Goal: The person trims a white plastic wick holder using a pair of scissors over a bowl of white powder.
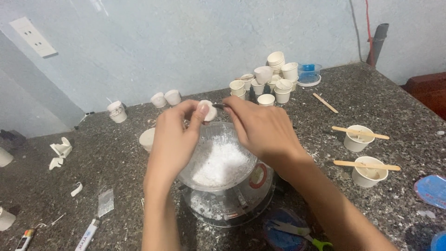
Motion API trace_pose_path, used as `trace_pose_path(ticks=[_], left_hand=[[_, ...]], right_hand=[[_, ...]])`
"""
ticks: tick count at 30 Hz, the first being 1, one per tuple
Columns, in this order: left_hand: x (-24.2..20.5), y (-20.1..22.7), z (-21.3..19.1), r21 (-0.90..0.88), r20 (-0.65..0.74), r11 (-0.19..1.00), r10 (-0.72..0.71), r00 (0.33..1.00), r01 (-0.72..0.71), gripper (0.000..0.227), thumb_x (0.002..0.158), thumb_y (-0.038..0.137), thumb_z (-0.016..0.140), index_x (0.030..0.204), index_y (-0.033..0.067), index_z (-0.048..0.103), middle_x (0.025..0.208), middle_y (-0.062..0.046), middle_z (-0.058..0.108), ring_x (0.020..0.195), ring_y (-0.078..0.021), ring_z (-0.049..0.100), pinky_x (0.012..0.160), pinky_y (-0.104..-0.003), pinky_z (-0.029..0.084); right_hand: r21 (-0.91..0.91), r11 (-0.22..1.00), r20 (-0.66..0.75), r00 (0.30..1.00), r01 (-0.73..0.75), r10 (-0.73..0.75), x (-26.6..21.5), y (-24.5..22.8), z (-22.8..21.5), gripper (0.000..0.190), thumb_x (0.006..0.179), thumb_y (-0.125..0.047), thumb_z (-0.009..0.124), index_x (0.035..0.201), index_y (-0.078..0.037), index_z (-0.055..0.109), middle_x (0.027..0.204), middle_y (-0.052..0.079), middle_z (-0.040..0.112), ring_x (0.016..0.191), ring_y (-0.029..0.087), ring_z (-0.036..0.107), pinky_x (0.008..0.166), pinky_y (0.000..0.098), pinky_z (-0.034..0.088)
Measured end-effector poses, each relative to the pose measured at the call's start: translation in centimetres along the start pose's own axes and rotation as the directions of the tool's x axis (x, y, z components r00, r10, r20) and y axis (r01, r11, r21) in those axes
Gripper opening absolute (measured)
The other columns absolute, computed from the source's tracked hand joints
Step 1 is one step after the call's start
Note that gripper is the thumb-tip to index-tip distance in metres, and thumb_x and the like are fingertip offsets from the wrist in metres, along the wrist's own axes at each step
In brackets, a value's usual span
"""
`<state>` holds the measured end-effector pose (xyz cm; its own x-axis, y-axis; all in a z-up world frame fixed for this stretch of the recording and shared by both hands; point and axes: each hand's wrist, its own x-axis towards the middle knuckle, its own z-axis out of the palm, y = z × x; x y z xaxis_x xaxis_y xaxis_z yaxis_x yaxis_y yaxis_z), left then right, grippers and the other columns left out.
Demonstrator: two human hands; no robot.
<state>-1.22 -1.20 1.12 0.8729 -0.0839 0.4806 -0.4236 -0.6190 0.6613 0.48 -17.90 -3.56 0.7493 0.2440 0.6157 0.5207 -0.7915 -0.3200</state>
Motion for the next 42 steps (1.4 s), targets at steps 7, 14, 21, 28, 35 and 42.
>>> trace_pose_path(ticks=[7,14,21,28,35,42], left_hand=[[0.1,-1.2,-0.2,-0.005,-0.053,0.994,-0.107,0.993,0.107,0.034,0.102,0.023,0.054,0.101,-0.0033,0.076,0.078,-0.021,0.075,0.074,-0.0349,0.07,0.071,-0.041,0.05],[-0.4,-1.1,-1.1,0.265,0.148,0.937,-0.274,0.95,0.229,0.033,0.099,0.026,0.058,0.104,0.0005,0.077,0.085,-0.019,0.077,0.084,-0.0377,0.075,0.074,-0.046,0.055],[-0.9,0.3,-2.0,0.323,0.186,0.91,-0.332,0.925,0.261,0.028,0.094,0.02,0.06,0.103,-0.0006,0.077,0.086,-0.023,0.077,0.084,-0.0405,0.075,0.075,-0.048,0.058],[-1.2,0.2,-2.9,0.279,0.269,0.933,-0.304,0.914,0.228,0.032,0.095,0.018,0.058,0.111,-0.0047,0.074,0.091,-0.025,0.076,0.089,-0.0428,0.074,0.077,-0.05,0.057],[-1.8,-0.2,-2.8,0.309,0.278,0.923,-0.319,0.906,0.23,0.032,0.096,0.02,0.059,0.114,-0.0015,0.074,0.092,-0.022,0.077,0.088,-0.0371,0.074,0.076,-0.047,0.057],[-2.9,1.0,-2.4,0.295,0.38,0.945,-0.25,0.891,0.14,0.034,0.097,0.024,0.057,0.11,-0.0023,0.075,0.093,-0.024,0.077,0.097,-0.0435,0.072,0.087,-0.051,0.054]], right_hand=[[0.009,0.987,0.283,0.947,-0.161,0.152,0.5,0.7,-3.7,0.029,0.099,-0.017,0.05,0.11,-0.007,0.076,0.081,0.018,0.078,0.062,0.033,0.073,0.058,0.0363,0.053],[-0.093,0.919,0.526,0.765,-0.383,0.372,-1.0,-1.8,-8.5,0.035,0.095,-0.013,0.054,0.122,-0.014,0.076,0.097,0.016,0.082,0.079,0.03,0.076,0.079,0.0389,0.058],[-0.132,0.991,0.556,0.825,-0.035,0.104,-0.5,-2.2,-3.8,0.03,0.092,-0.008,0.064,0.109,-0.024,0.081,0.103,0.003,0.079,0.094,0.021,0.068,0.09,0.0345,0.05],[-0.183,0.979,0.411,0.911,0.086,-0.003,-1.1,-2.3,-4.2,0.027,0.086,-0.007,0.072,0.108,-0.02,0.08,0.092,0.003,0.079,0.09,0.018,0.066,0.08,0.0301,0.045],[-0.125,0.96,0.418,0.864,-0.252,0.281,-1.6,-2.7,-7.8,0.033,0.088,0.002,0.066,0.115,-0.013,0.078,0.102,0.013,0.081,0.095,0.029,0.076,0.088,0.0378,0.058],[-0.345,0.847,0.441,0.727,-0.404,0.526,-2.9,3.9,-6.7,0.027,0.082,-0.002,0.071,0.105,-0.011,0.083,0.101,0.015,0.082,0.101,0.036,0.076,0.088,0.0431,0.057]])
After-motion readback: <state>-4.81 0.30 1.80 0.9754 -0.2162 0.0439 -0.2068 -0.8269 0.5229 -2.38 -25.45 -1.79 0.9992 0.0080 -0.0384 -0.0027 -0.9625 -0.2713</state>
